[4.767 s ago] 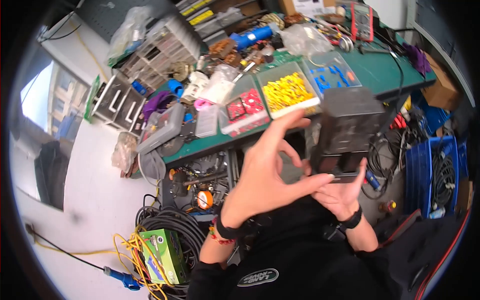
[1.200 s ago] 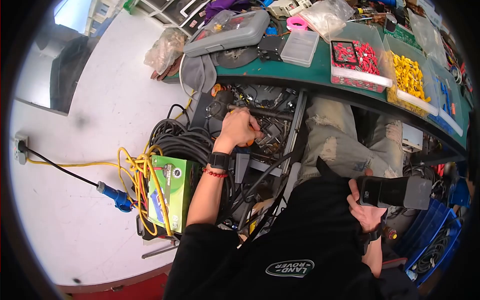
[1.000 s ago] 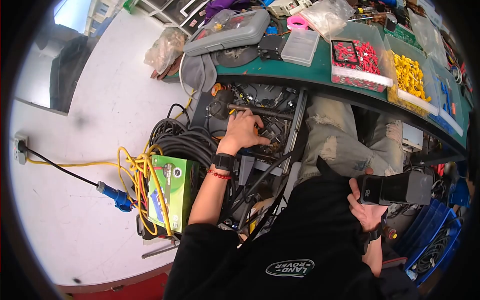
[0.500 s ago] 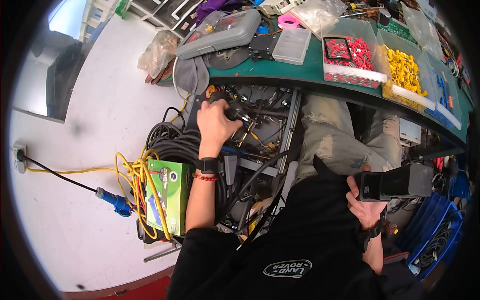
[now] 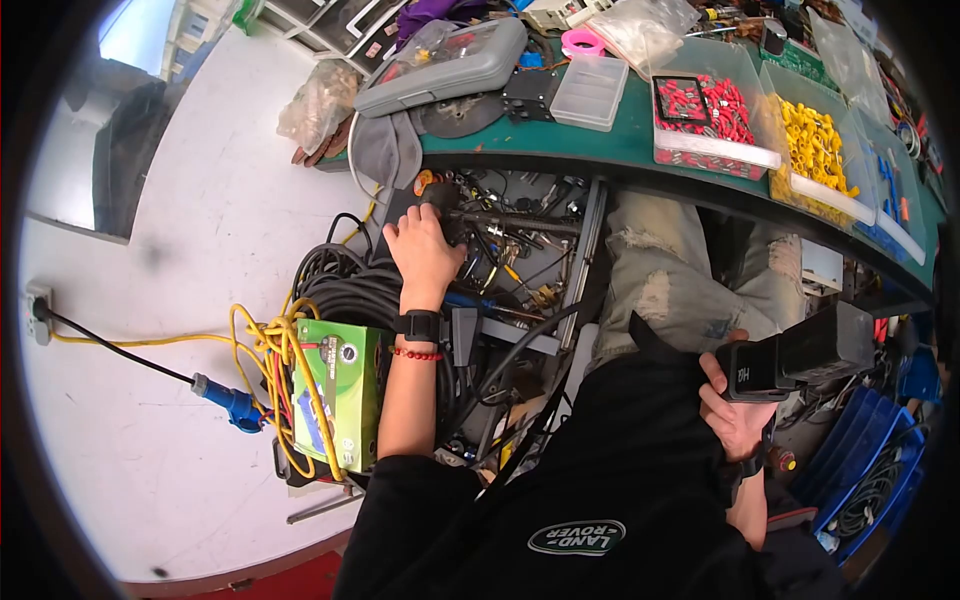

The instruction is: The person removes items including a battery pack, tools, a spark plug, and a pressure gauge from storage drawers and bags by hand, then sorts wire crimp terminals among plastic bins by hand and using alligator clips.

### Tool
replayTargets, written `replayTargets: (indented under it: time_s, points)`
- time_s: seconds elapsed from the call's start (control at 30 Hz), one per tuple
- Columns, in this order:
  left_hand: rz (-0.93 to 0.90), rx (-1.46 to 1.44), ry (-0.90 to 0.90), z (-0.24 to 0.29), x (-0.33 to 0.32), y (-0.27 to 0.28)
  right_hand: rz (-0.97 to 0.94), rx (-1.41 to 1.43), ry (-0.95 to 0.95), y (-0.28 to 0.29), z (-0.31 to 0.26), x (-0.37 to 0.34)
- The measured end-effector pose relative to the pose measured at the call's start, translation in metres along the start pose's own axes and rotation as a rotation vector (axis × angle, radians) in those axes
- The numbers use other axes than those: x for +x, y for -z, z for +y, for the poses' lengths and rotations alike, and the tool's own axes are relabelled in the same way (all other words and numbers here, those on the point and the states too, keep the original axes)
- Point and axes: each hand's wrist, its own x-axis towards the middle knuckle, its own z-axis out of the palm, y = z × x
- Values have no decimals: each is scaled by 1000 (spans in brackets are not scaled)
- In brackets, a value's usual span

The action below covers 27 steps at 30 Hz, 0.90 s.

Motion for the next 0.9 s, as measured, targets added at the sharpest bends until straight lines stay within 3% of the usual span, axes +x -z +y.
replayTargets:
  time_s: [0.13,0.23,0.27,0.33,0.47,0.53,0.6,0.67,0.73,0.8,0.83,0.9]
  points:
    - [-43,-112,3,7,-4,0,1,-20,-19,0,-2,0]
    - [134,-313,-127,24,-10,12,33,-112,-25,3,0,-3]
    - [160,-417,-220,38,-13,35,26,-148,-27,2,0,-3]
    - [11,-790,-309,71,-21,68,44,-211,-65,-5,0,0]
    - [2,-710,-363,87,-35,93,49,-240,-80,-2,-1,3]
    - [-265,-617,-268,75,-35,91,72,-166,-68,-5,3,6]
    - [-240,-566,-280,57,-34,76,120,-160,-40,-11,5,6]
    - [-378,-477,-285,45,-31,68,132,-148,-41,-13,4,5]
    - [-452,-570,-308,46,-26,57,143,-134,-47,-14,4,4]
    - [-768,-733,-377,49,-22,42,153,-139,-39,-13,4,4]
    - [-718,-763,-436,49,-23,29,47,-98,-62,1,0,-2]
    - [-740,-694,-432,60,-20,27,40,-119,-61,4,0,-4]
